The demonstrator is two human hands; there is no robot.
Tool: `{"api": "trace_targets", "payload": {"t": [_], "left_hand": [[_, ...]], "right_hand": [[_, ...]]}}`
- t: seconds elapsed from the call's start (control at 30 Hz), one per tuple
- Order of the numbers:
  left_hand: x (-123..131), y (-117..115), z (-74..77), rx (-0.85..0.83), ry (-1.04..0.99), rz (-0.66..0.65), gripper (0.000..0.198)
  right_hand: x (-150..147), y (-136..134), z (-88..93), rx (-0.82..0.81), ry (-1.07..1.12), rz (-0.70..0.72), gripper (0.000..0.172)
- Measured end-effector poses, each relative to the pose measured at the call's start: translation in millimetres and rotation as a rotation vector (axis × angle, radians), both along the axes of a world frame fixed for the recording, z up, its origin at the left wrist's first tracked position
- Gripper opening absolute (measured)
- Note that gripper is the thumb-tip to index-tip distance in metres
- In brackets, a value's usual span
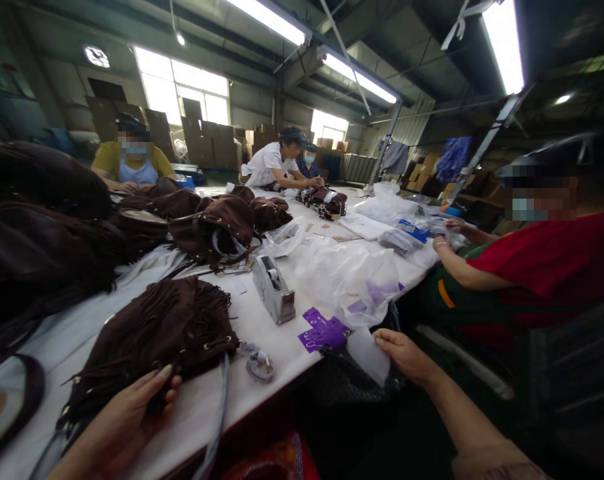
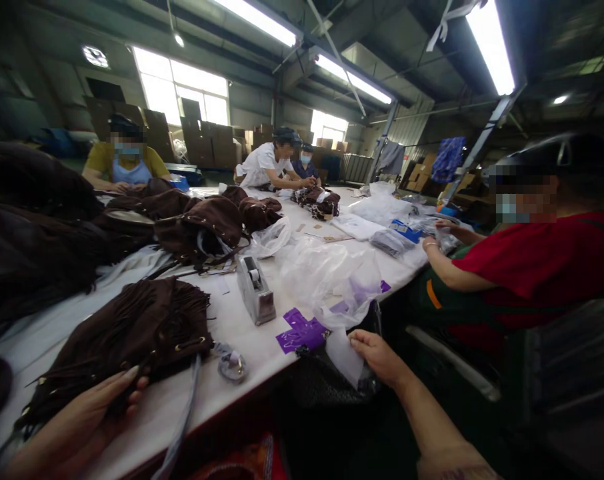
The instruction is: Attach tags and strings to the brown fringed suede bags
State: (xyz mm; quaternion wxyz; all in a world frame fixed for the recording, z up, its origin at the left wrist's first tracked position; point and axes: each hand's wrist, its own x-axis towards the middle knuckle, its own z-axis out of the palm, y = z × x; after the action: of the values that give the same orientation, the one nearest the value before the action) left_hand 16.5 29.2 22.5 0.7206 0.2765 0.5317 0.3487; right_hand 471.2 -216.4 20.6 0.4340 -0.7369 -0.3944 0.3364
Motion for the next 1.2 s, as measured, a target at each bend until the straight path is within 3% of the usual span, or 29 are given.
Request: {"api": "trace_targets", "payload": {"t": [0.1, 0.2, 0.3, 0.4, 0.53, 0.63, 0.7, 0.8, 0.87, 0.93, 1.0, 1.1, 1.2], "left_hand": [[-3, 0, -0.6, -0.012, -0.042, -0.088, 0.007], [-5, -4, 2.6, 0.001, -0.100, -0.109, 0.017], [-8, -8, 5.9, -0.025, -0.193, -0.098, 0.035], [-15, -10, 8.2, -0.039, -0.281, -0.102, 0.050], [-23, -11, 6.4, 0.001, -0.414, -0.207, 0.053], [-25, -9, -3.6, 0.102, -0.369, -0.292, 0.042], [-24, -6, -13.3, 0.170, -0.272, -0.269, 0.038], [-21, -2, -26.4, 0.205, -0.215, -0.222, 0.039], [-19, -1, -31.2, 0.208, -0.212, -0.210, 0.041], [-17, -1, -32.0, 0.209, -0.193, -0.198, 0.043], [-17, -2, -29.3, 0.216, -0.161, -0.197, 0.043], [-21, -4, -21.9, 0.246, -0.038, -0.222, 0.040], [-32, -6, -15.3, 0.293, 0.177, -0.241, 0.041]], "right_hand": [[-64, 21, 22.4, 0.155, 0.395, 0.036, 0.033], [-138, 65, 25.5, 0.216, 0.555, 0.137, 0.033], [-208, 113, 15.2, 0.235, 0.560, 0.132, 0.035], [-253, 147, 5.6, 0.166, 0.293, 0.106, 0.032], [-271, 169, 9.5, 0.225, -0.249, 0.323, 0.024], [-274, 181, 19.6, 0.267, -0.369, 0.429, 0.022], [-279, 188, 23.8, 0.273, -0.273, 0.364, 0.018], [-290, 189, 24.8, 0.203, 0.193, 0.204, 0.044], [-299, 182, 22.8, 0.103, 0.558, 0.208, 0.049], [-306, 174, 18.9, 0.033, 0.762, 0.242, 0.047], [-309, 168, 12.6, 0.027, 0.767, 0.218, 0.043], [-304, 167, 0.1, 0.064, 0.579, 0.179, 0.040], [-293, 169, -10.4, 0.020, 0.407, 0.227, 0.031]]}}
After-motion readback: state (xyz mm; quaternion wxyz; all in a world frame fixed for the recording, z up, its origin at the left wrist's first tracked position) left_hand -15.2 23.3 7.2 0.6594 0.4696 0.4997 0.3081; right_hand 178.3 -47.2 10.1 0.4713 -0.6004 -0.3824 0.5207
